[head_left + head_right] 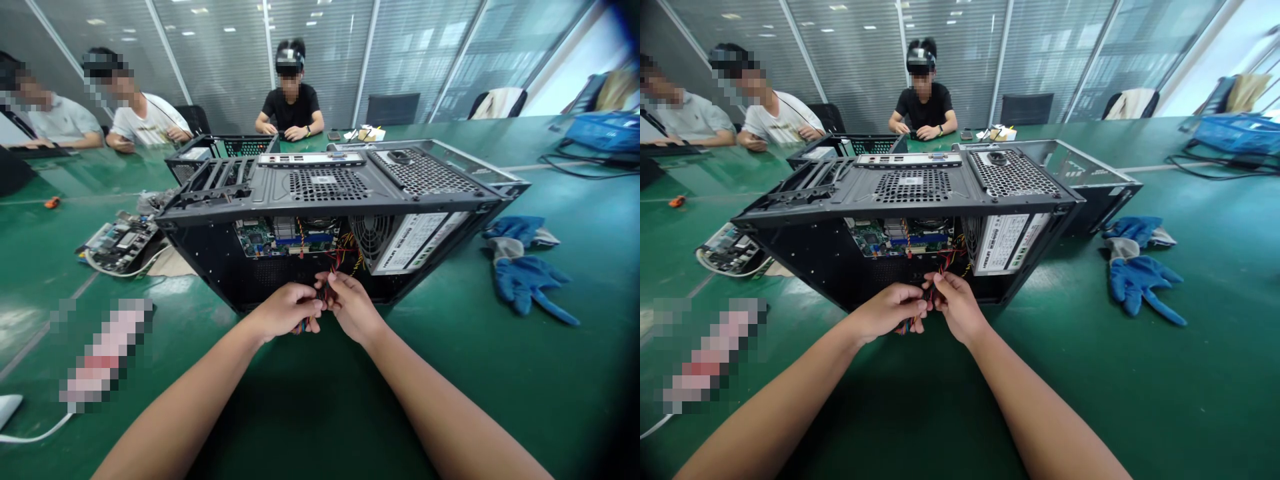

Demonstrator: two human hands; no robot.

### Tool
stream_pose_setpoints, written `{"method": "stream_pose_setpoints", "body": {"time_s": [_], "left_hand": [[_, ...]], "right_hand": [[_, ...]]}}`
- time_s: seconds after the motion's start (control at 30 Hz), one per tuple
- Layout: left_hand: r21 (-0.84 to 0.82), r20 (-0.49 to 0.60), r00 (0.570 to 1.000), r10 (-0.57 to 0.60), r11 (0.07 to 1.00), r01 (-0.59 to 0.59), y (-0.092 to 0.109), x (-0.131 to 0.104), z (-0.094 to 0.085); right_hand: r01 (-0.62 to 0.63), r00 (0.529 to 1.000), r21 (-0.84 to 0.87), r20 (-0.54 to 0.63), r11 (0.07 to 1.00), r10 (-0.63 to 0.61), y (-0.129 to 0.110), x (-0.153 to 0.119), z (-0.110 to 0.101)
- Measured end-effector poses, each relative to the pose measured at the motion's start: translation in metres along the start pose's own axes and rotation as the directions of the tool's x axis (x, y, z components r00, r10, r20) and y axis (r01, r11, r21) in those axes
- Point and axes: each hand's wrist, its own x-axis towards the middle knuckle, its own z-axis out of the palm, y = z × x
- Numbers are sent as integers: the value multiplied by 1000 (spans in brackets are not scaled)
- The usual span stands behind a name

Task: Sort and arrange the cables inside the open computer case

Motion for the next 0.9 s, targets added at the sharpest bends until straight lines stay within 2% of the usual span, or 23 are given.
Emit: {"method": "stream_pose_setpoints", "body": {"time_s": [0.1,0.17,0.23,0.3,0.4,0.47,0.57,0.63,0.67,0.73,0.77,0.83,0.9], "left_hand": [[-101,63,998,7,995,0,-1,0,-1],[-107,73,997,5,994,3,1,-1,-1],[-4,35,999,-2,1000,2,3,-2,-1],[204,-55,998,42,979,-30,6,-3,1],[554,-202,947,249,826,-99,7,-5,8],[715,-249,902,352,695,-74,5,-6,13],[847,-279,903,328,527,70,3,-7,20],[864,-278,908,312,495,95,3,-8,22],[849,-269,913,307,523,75,4,-9,21],[746,-231,929,289,666,-22,7,-9,17],[641,-201,948,247,765,-64,8,-9,14],[354,-111,987,116,932,-70,10,-9,8],[43,-36,998,49,998,-47,10,-8,3]], "right_hand": [[-106,993,96,68,990,99,-4,-1,-2],[-138,987,133,98,981,126,-4,0,-3],[-128,989,151,91,980,115,-2,1,-3],[-90,995,145,50,985,84,1,2,0],[-36,999,110,-22,993,39,3,3,5],[-2,998,83,-64,997,8,4,3,8],[38,992,48,-124,998,-32,6,2,11],[55,987,36,-156,998,-49,7,2,12],[59,985,35,-164,998,-52,8,1,12],[54,986,44,-159,998,-46,7,1,11],[42,989,57,-143,997,-34,6,1,10],[4,997,102,-83,995,5,4,1,7],[-56,998,172,-7,984,58,0,2,4]]}}
